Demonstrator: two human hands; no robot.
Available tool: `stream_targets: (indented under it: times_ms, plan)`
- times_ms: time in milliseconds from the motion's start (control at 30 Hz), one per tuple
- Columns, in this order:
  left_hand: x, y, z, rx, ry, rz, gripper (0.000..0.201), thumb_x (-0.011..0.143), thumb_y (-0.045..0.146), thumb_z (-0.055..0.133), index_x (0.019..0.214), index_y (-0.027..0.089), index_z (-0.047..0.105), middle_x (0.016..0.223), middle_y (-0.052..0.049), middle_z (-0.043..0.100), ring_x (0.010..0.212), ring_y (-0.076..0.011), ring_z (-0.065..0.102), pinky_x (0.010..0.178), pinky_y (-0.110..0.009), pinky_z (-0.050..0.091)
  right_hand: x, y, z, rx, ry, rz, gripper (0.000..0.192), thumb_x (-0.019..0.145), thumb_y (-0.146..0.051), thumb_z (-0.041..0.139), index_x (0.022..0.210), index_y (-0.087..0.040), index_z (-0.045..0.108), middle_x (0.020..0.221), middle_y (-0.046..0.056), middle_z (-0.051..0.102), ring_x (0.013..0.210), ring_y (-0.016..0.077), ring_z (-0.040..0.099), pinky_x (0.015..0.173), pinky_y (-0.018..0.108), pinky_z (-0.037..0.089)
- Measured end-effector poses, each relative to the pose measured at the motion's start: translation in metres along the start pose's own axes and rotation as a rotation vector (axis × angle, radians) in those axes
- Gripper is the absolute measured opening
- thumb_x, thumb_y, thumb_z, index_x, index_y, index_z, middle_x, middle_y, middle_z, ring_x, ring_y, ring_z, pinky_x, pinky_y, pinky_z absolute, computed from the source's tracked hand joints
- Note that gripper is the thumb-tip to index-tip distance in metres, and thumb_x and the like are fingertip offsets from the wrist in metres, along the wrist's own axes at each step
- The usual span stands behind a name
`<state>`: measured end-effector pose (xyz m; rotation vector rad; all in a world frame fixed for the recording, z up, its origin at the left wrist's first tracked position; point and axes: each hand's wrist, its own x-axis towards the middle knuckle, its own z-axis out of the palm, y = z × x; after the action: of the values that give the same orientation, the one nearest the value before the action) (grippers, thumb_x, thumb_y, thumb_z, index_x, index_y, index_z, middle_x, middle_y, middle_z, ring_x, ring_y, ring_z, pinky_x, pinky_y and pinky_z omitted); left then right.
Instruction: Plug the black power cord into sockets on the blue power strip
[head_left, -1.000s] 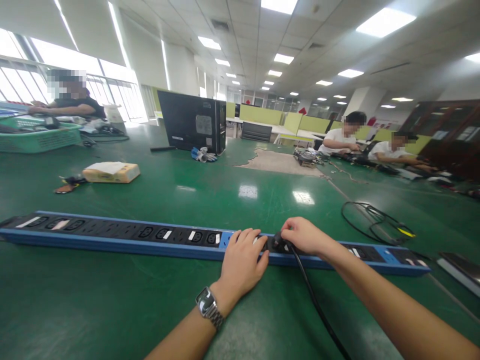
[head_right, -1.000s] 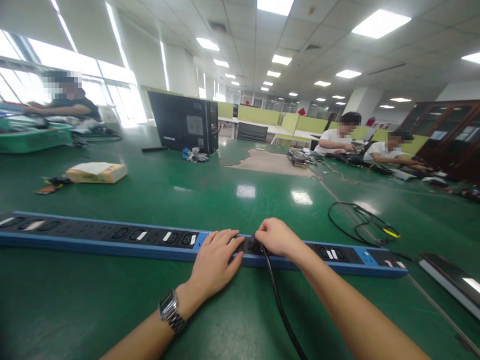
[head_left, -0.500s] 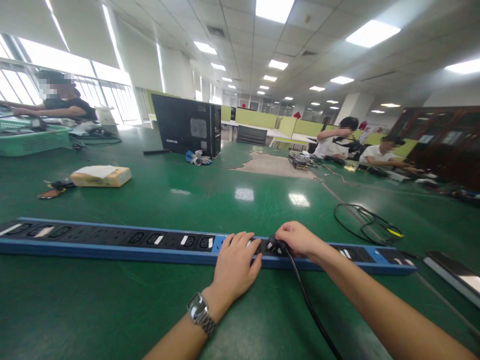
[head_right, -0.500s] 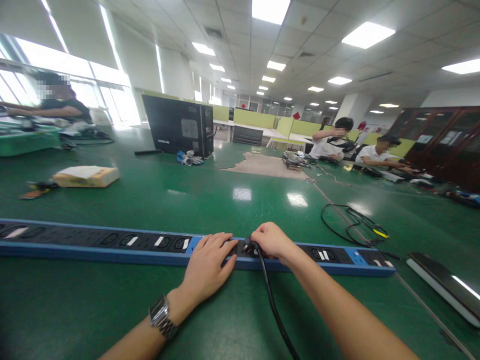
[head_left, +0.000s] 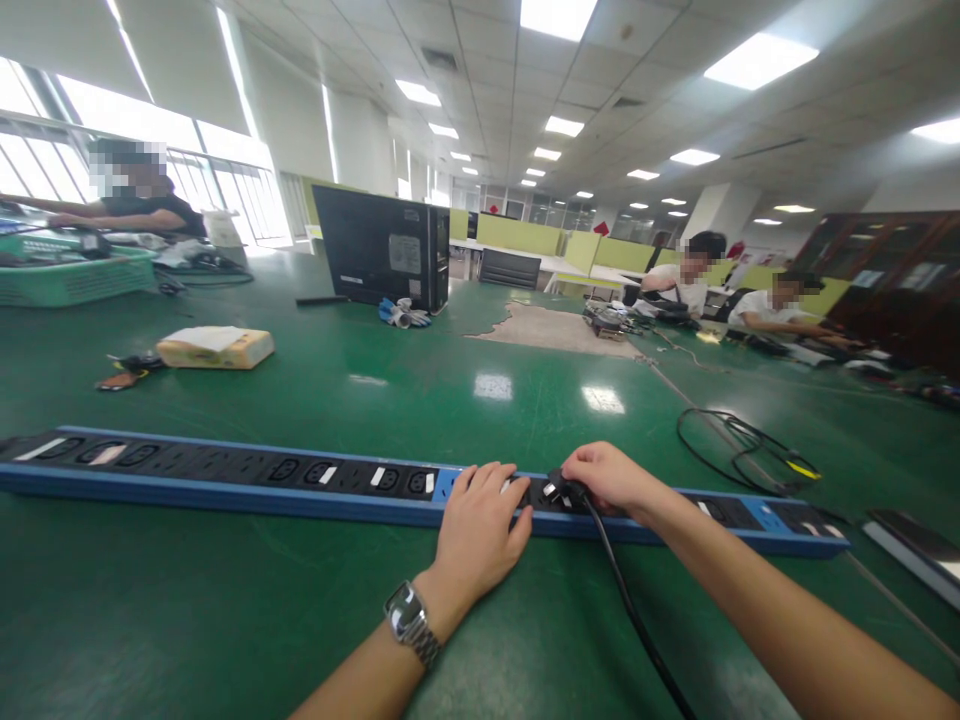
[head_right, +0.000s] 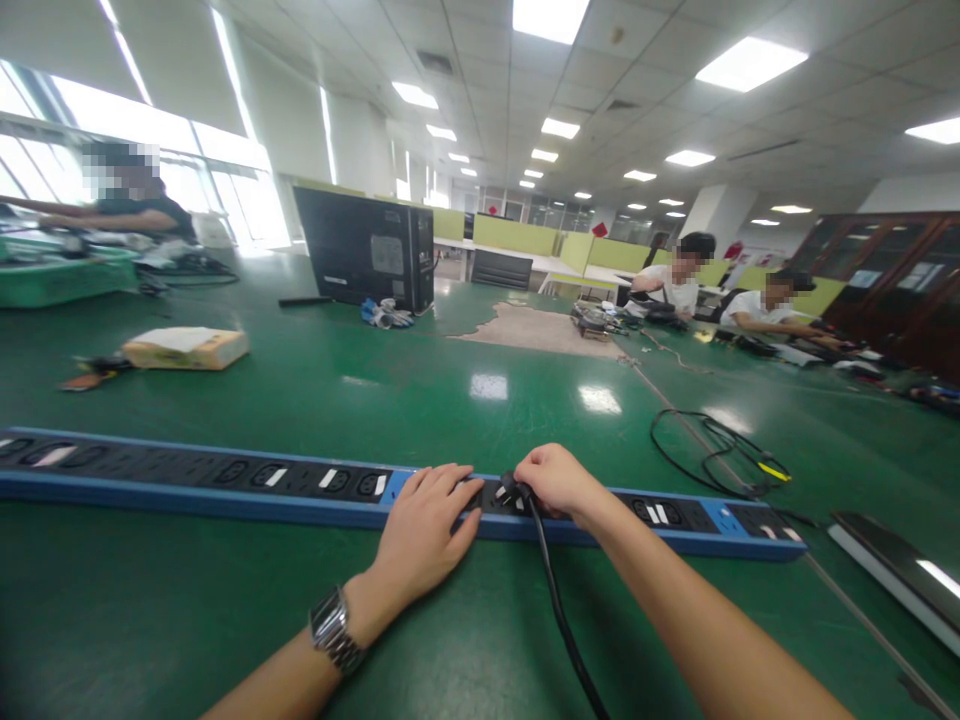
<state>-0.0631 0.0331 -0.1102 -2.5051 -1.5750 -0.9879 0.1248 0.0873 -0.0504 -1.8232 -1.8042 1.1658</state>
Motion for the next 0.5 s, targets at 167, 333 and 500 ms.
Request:
stream_targets:
  times_ms: [167, 333, 500]
  plan:
    - [0.001, 0.001, -0.001, -0.002, 0.002, 0.001, 0.030, 0.087, 0.028, 0.053, 0.115, 0.023, 0.062, 0.124, -0.008, 0.060, 0.118, -0.0267, 0.050, 0.105, -0.049, 0.033, -0.001, -0.011, -0.002, -0.230, 0.044, -0.104, 0.015, 0.072, -0.023, 0.050, 0.068, -0.016, 0.063, 0.040, -0.005, 0.048, 0.036, 0.0080, 0.042, 0.039, 0.020, 0.027]
    - [0.001, 0.001, -0.001, -0.007, 0.005, -0.001, 0.030, 0.086, 0.027, 0.054, 0.115, 0.023, 0.063, 0.123, -0.008, 0.061, 0.117, -0.0269, 0.051, 0.104, -0.049, 0.034, -0.004, -0.029, -0.001, -0.488, 0.081, -0.191, 0.017, 0.069, -0.021, 0.054, 0.071, -0.015, 0.070, 0.055, 0.004, 0.065, 0.053, 0.0123, 0.056, 0.049, 0.021, 0.034]
    - [0.001, 0.001, 0.000, 0.006, -0.005, 0.001, 0.031, 0.088, 0.028, 0.052, 0.116, 0.023, 0.062, 0.125, -0.008, 0.060, 0.118, -0.0268, 0.050, 0.105, -0.049, 0.034, -0.007, -0.041, 0.005, -0.695, 0.097, -0.232, 0.020, 0.071, -0.021, 0.054, 0.073, -0.014, 0.072, 0.075, 0.012, 0.072, 0.066, 0.0176, 0.063, 0.055, 0.024, 0.037]
